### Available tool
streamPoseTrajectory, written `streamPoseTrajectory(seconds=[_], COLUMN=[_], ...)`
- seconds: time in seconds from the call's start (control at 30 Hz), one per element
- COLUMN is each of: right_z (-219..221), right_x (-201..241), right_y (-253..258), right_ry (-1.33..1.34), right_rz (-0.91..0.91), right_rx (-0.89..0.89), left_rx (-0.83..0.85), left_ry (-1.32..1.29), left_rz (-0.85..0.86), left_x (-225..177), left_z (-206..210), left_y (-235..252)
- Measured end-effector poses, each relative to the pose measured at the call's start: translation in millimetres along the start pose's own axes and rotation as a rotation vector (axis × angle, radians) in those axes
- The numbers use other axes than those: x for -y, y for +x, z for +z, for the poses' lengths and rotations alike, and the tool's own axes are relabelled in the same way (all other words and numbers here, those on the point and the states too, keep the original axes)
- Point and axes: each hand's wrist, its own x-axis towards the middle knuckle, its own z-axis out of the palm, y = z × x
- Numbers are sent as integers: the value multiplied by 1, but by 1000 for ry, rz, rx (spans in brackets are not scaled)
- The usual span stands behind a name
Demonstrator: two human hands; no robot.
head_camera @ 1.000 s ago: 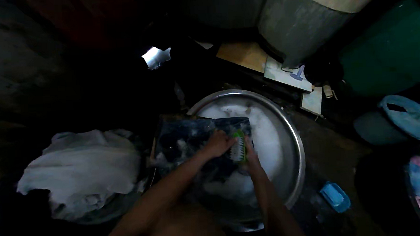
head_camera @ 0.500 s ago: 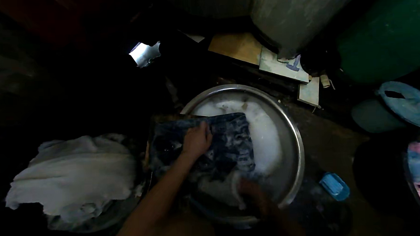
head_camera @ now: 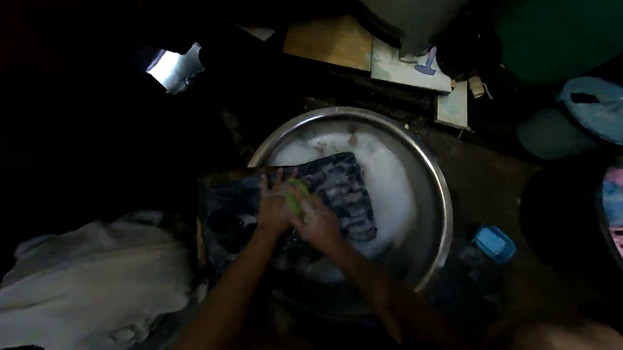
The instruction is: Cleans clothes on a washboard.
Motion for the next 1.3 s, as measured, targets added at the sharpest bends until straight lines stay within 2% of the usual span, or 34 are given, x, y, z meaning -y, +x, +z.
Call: streamPoseTrajectory(seconds=[0.1, 0.13, 0.17, 0.23, 0.3, 0.33, 0.37, 0.43, 0.5, 0.53, 0.57, 0.6, 0.67, 0.73, 0.8, 0.87, 0.93, 0.97, 1.07, 1.1, 1.17, 1.23, 1.3], right_z=[-23, -33, -36, -29, -6, 6, 12, 2, -38, -54, -64, -66, -38, 1, 9, -19, -40, -42, -2, 11, 15, -14, -32], right_x=[-120, -137, -135, -93, -36, -21, -26, -89, -151, -165, -163, -145, -86, -56, -95, -151, -159, -138, -47, -42, -87, -146, -160], right_y=[26, 32, 33, 30, 13, 4, -1, 6, 16, 18, 17, 16, 0, -18, -16, -3, 0, 3, -21, -29, -24, -4, 5], right_ry=[-181, -192, -186, -103, -3, 4, -15, -79, -180, -193, -172, -127, -41, -16, -25, -109, -116, -94, -31, -27, -29, -105, -114], right_rz=[96, 150, 204, 211, 42, -18, -36, 48, 295, 409, 472, 448, 216, 60, 110, 303, 455, 429, 127, 69, 120, 346, 521], right_rx=[-112, -119, -117, -144, -110, -73, -62, -137, -128, -106, -115, -151, -166, -62, -128, -169, -118, -110, 14, 27, -101, -173, -163], left_rx=[29, 22, 10, 2, -22, -22, 0, -5, -30, -29, -26, -29, -45, -54, -58, -72, -64, -61, -41, -45, -62, -90, -99], left_ry=[60, 69, 69, 75, 62, 47, 69, 135, 149, 140, 129, 121, 105, 91, 123, 140, 135, 135, 107, 92, 124, 150, 141], left_rz=[8, 16, 22, 28, 49, 52, 45, 33, 27, 16, 12, 12, 20, 30, 44, 38, 27, 21, 10, 17, 30, 35, 33], left_x=[-1, -2, -3, -1, 2, 3, 3, 4, 0, -2, -3, -2, 0, 1, 2, 0, -3, -4, -1, 0, 2, 1, -1], left_z=[1, 4, 9, 10, 7, 8, 9, 13, 15, 16, 15, 13, 13, 16, 15, 16, 21, 18, 15, 14, 14, 17, 23], left_y=[8, 11, 10, 13, 13, 11, 9, 11, 15, 13, 12, 14, 14, 10, 11, 13, 9, 12, 9, 8, 8, 11, 8])
